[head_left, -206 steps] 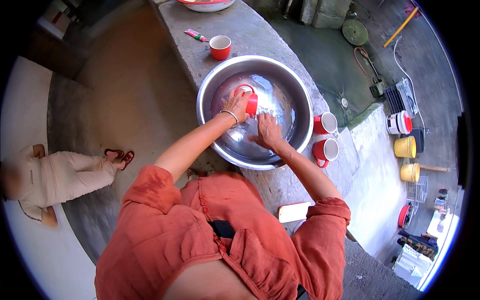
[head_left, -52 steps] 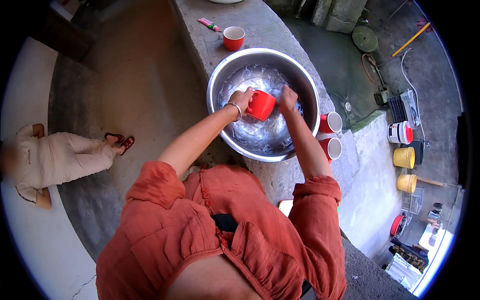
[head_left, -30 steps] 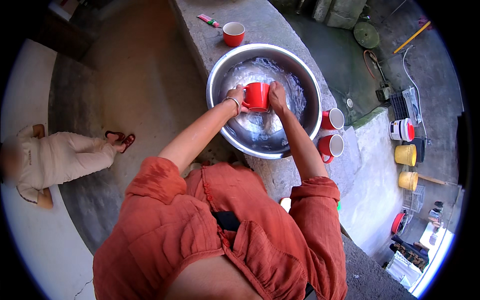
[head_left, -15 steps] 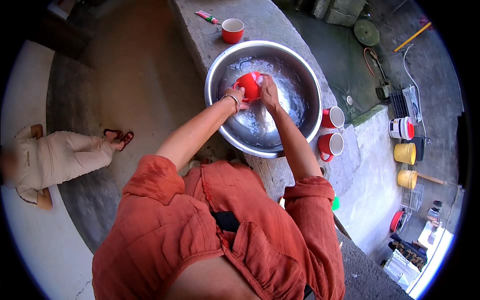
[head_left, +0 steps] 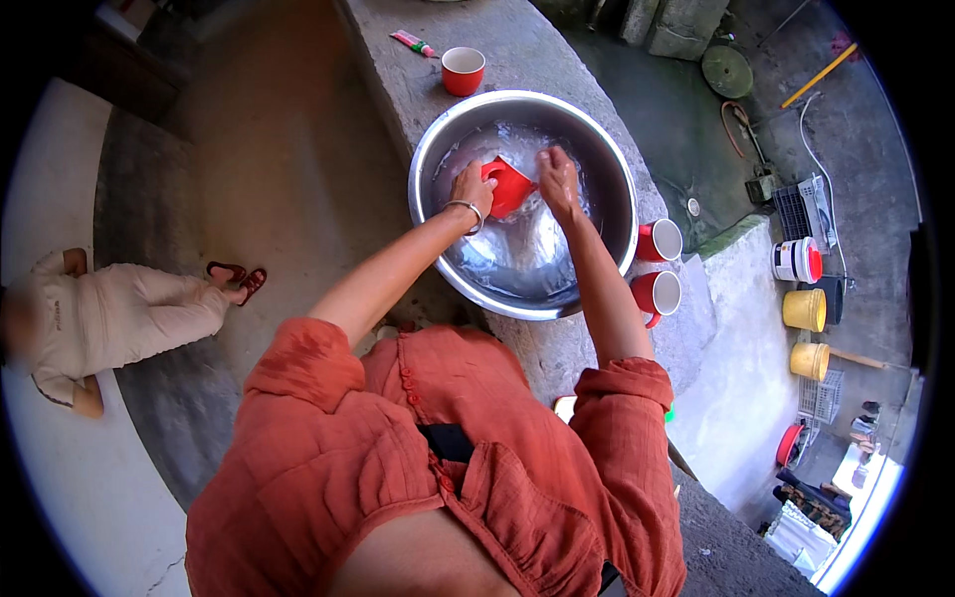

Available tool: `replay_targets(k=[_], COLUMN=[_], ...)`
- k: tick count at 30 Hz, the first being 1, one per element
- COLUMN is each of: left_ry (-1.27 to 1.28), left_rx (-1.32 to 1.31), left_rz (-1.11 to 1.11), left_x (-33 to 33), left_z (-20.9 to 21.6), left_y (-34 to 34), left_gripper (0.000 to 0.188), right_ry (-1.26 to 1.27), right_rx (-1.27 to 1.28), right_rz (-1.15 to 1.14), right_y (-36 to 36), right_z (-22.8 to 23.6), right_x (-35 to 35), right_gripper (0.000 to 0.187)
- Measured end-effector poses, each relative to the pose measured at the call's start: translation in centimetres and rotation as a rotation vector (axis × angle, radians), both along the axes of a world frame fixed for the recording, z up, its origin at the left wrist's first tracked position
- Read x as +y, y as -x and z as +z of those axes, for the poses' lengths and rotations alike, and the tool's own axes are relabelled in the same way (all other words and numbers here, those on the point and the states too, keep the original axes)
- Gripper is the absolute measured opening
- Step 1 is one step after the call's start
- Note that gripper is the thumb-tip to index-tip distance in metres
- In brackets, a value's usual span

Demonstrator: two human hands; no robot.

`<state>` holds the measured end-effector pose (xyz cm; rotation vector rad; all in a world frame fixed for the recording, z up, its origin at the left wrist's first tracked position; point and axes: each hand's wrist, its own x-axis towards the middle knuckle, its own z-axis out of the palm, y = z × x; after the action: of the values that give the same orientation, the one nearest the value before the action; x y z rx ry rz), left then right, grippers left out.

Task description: The person washes red cups in a metal basin filled with water. They scrub the inside and outside of each cup with their hands, rinse them, and place them on the concrete ledge next to the basin. A second person stands nearby observing the process.

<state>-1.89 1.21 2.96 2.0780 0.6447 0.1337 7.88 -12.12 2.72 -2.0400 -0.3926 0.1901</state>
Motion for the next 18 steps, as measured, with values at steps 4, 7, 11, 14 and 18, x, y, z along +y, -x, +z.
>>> replay_targets(k=[4, 7, 11, 14, 18], left_ry=[-0.090, -0.125, -0.050, 0.147, 0.216], left_rx=[-0.033, -0.005, -0.069, -0.046, 0.047], left_rz=[-0.152, -0.215, -0.213, -0.099, -0.078], left_x=[0.0, 0.7, 0.7, 0.9, 0.8], left_z=[0.9, 0.2, -0.4, -1.4, -3.2], left_y=[-0.1, -0.8, -1.1, -1.5, -2.2], left_gripper=[0.050, 0.047, 0.047, 0.058, 0.061], right_ry=[-0.086, -0.209, -0.078, 0.253, 0.491], right_rx=[0.269, 0.525, 0.565, -0.355, -0.510], right_rz=[0.218, 0.413, 0.798, 1.026, 0.839], right_y=[1.8, 2.9, 1.4, 1.6, 3.0], right_z=[0.3, 2.1, -1.3, -2.2, -3.1], right_x=[0.0, 0.1, -2.9, -3.4, -3.0], right_gripper=[0.040, 0.042, 0.045, 0.051, 0.044])
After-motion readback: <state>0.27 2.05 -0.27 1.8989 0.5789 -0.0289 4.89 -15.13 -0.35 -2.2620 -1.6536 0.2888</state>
